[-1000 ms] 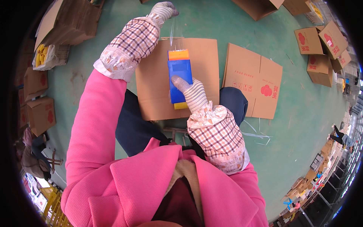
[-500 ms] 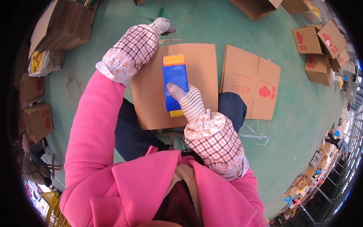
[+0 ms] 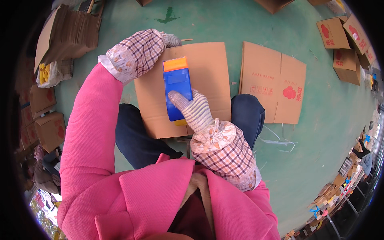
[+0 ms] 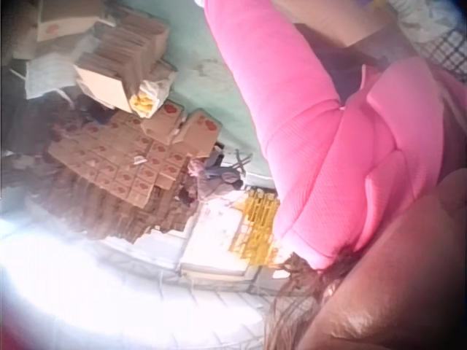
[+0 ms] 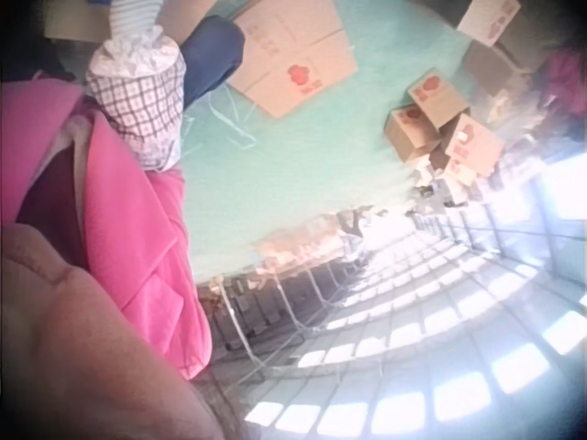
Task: The person sits on the floor and repeatedly folds and tapes cardboard boxes using a handheld tape dispenser. They apply tape to the seams of each box, then set the sealed box aside and pick up another flat box to repeat the process.
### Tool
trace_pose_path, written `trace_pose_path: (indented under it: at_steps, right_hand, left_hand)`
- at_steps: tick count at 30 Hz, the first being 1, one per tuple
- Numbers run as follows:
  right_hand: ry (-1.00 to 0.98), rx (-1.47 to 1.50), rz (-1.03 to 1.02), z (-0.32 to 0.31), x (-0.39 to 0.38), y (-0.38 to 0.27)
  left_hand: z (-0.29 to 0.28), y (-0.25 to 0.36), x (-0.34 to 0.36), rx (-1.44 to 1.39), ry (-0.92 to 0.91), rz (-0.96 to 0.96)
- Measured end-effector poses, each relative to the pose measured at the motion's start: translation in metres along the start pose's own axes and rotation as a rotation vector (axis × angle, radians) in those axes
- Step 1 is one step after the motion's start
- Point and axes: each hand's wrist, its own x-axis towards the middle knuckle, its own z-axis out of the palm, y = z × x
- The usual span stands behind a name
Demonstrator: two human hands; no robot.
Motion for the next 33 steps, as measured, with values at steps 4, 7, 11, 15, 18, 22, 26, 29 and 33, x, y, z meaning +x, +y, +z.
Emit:
trace_pose_path:
  at_steps: [4,7,11,15,18,22,26,29,33]
  right_hand:
    - [-0.016,0.040,0.014,0.004,-0.003,0.004]
    - [-0.020,0.061,0.027,0.009,-0.002,0.002]
    - [-0.045,0.070,0.028,0.013,0.001,-0.002]
    - [-0.050,0.077,0.004,0.008,0.002,-0.001]
    - [-0.047,0.055,-0.007,0.007,0.009,-0.001]
    - [-0.070,0.138,0.079,0.008,0.006,-0.006]
    - [-0.065,0.171,0.253,0.001,-0.068,0.032]
    - [0.070,0.042,0.416,-0.010,-0.128,0.090]
    - [-0.020,0.095,0.303,-0.035,-0.144,0.147]
  left_hand:
    - [0.009,-0.003,0.001,0.021,0.027,-0.004]
    - [0.014,-0.009,0.005,0.037,0.064,-0.004]
    - [0.010,-0.014,-0.013,0.106,0.184,0.045]
    - [-0.006,0.003,-0.082,-0.332,0.243,0.096]
    - [-0.005,0.030,-0.146,-0.574,0.347,0.111]
    - [0.000,0.052,-0.188,-0.270,0.436,0.136]
    - [0.001,0.057,-0.193,-0.320,0.526,0.139]
    - [0.010,0.061,-0.202,-0.276,0.820,0.167]
    - [0.035,0.080,-0.221,-0.067,1.257,0.153]
